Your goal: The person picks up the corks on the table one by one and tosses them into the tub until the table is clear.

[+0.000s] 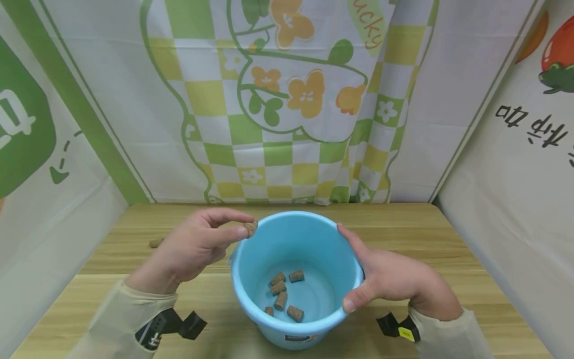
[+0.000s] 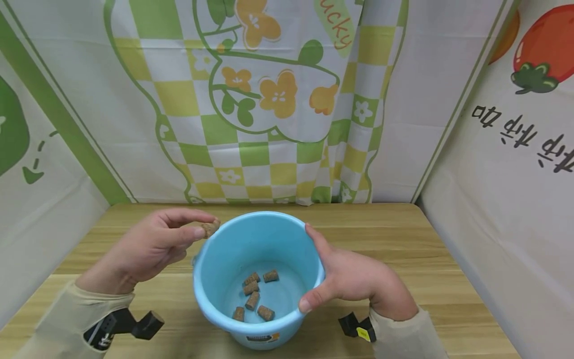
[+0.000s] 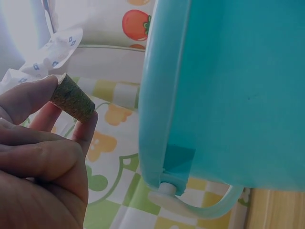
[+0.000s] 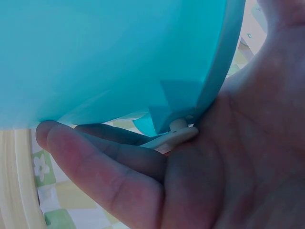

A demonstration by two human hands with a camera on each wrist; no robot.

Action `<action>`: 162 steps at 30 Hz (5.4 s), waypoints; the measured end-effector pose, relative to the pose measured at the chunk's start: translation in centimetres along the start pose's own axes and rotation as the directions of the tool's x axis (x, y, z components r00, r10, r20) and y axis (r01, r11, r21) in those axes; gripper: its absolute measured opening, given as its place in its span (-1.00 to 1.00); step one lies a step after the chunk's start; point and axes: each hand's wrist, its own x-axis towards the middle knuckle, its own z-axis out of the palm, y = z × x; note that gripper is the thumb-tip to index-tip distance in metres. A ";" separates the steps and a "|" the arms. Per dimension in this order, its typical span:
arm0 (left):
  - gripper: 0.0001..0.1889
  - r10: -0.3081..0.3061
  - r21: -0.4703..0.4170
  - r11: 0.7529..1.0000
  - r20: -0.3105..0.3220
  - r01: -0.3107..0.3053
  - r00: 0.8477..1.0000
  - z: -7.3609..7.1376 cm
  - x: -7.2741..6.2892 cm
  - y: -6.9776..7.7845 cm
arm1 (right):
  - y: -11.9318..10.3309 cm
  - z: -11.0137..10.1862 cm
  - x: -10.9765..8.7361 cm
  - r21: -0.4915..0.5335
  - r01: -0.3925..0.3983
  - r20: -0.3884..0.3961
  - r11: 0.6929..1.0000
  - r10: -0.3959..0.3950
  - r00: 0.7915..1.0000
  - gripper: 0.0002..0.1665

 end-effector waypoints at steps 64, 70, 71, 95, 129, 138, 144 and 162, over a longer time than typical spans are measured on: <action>-0.50 -0.107 0.056 0.990 -0.270 0.127 0.957 -5.7 -3.0 -4.4 | 0.2 0.0 0.0 0.016 0.022 0.004 1.000 -0.022 1.000 0.59; -0.59 -0.130 -0.014 0.991 -0.316 0.132 0.940 -8.0 -4.2 -5.7 | 0.2 0.0 0.1 0.021 0.028 0.005 0.999 -0.028 1.000 0.60; -0.60 -0.129 -0.022 0.991 -0.322 0.129 0.938 -8.5 -4.5 -5.9 | 0.2 0.0 0.1 0.018 0.026 0.003 0.999 -0.026 1.000 0.60; -0.05 -0.294 -0.150 0.956 -0.563 0.254 0.773 -16.1 -6.9 -9.8 | 0.3 0.0 0.1 0.038 0.054 0.009 0.998 -0.055 0.998 0.58; 0.05 -0.419 0.086 0.819 -0.587 0.567 0.693 -21.3 -6.0 -15.0 | 0.2 0.0 0.0 -0.009 0.008 -0.011 1.000 -0.008 1.000 0.61; -0.10 -0.413 0.079 0.828 -0.585 0.556 0.698 -20.6 -5.0 -15.2 | 0.4 0.0 0.0 0.011 0.024 -0.001 1.000 -0.024 1.000 0.60; -0.18 -0.370 0.149 0.813 -0.613 0.563 0.698 -20.4 -4.3 -15.8 | 0.3 0.0 0.0 0.008 0.017 -0.006 1.000 -0.017 1.000 0.60; -0.56 -0.213 0.645 0.481 -0.571 0.594 0.793 -17.7 -2.9 -14.2 | 0.3 -0.1 0.1 0.012 0.031 0.011 0.999 -0.032 0.999 0.58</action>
